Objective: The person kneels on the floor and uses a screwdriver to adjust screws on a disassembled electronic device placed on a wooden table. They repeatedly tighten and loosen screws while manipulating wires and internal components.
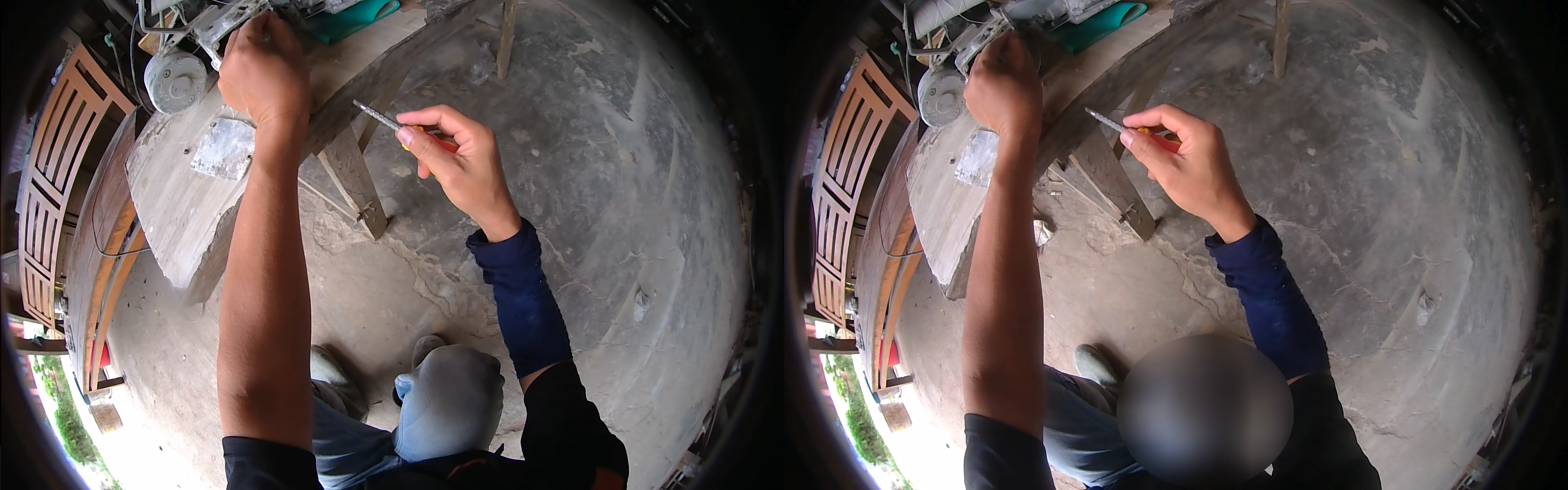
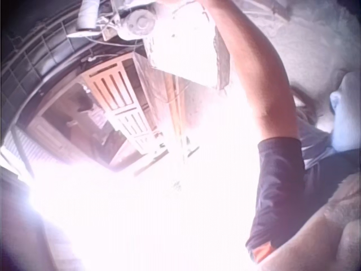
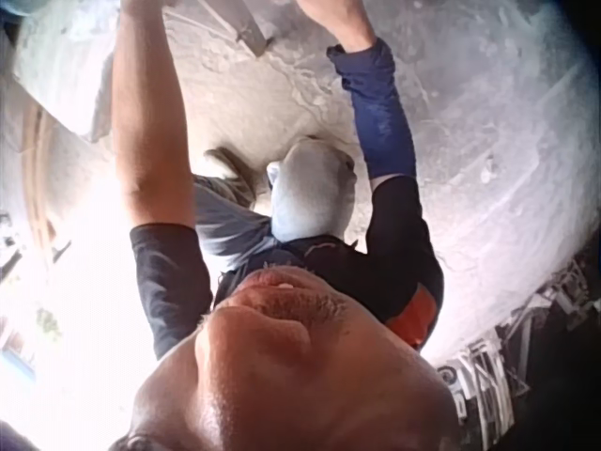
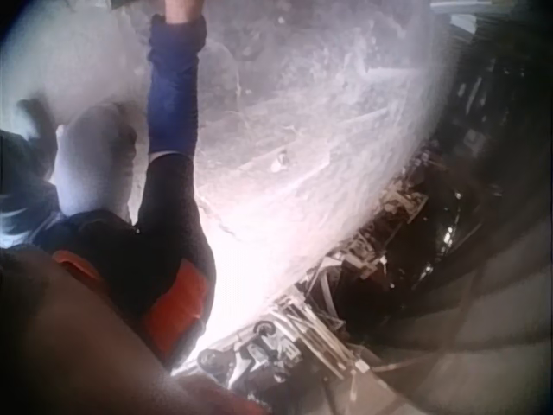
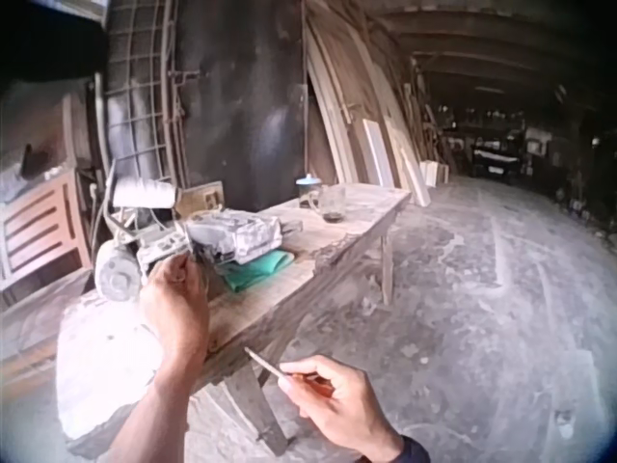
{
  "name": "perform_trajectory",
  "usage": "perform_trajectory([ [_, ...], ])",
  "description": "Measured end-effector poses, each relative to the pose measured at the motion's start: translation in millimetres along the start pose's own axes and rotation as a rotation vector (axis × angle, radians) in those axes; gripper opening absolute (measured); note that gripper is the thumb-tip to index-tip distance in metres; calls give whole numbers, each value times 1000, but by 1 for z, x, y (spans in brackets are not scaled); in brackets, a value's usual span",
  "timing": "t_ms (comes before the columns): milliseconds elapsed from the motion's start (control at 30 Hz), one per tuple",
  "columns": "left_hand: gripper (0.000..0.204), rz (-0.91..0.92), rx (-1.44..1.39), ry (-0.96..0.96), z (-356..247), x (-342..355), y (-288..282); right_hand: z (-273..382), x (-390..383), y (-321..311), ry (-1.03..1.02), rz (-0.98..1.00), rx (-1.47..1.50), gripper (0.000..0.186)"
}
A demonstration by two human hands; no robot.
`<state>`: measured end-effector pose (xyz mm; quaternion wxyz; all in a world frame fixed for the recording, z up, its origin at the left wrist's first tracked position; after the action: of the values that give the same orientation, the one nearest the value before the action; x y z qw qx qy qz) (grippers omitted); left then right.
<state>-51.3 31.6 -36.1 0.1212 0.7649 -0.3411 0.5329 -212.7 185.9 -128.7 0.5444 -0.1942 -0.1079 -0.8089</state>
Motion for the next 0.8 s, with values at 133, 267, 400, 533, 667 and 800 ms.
perform_trajectory([
  [133,25,7,32,-53,2,2,0,4,-5,2,10,14,11,17],
  [267,24,-16,-97,-337,0,-6,5,6,-7,-2,17,23,2,17],
  [400,22,-126,-562,-601,15,-12,21,7,-9,1,35,26,21,17],
  [533,28,15,-1085,-1176,1,-33,31,-2,-11,-10,81,0,43,17],
  [667,19,175,-1164,-1302,3,-17,26,-6,-14,-2,109,14,48,17],
  [800,14,209,-1213,-1458,10,-17,38,-6,-17,3,143,20,67,17],
])
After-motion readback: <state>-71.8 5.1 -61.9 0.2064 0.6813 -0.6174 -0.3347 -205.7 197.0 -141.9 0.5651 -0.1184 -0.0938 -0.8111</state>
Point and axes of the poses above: each hand's wrist, its own x-axis towards the middle knuckle, its own y-axis out of the palm, z = x × y, the point moved 7 cm from there along x, towards the middle knuckle, and after that the axes turned 3 degrees about -z, right-handed, at the moved point
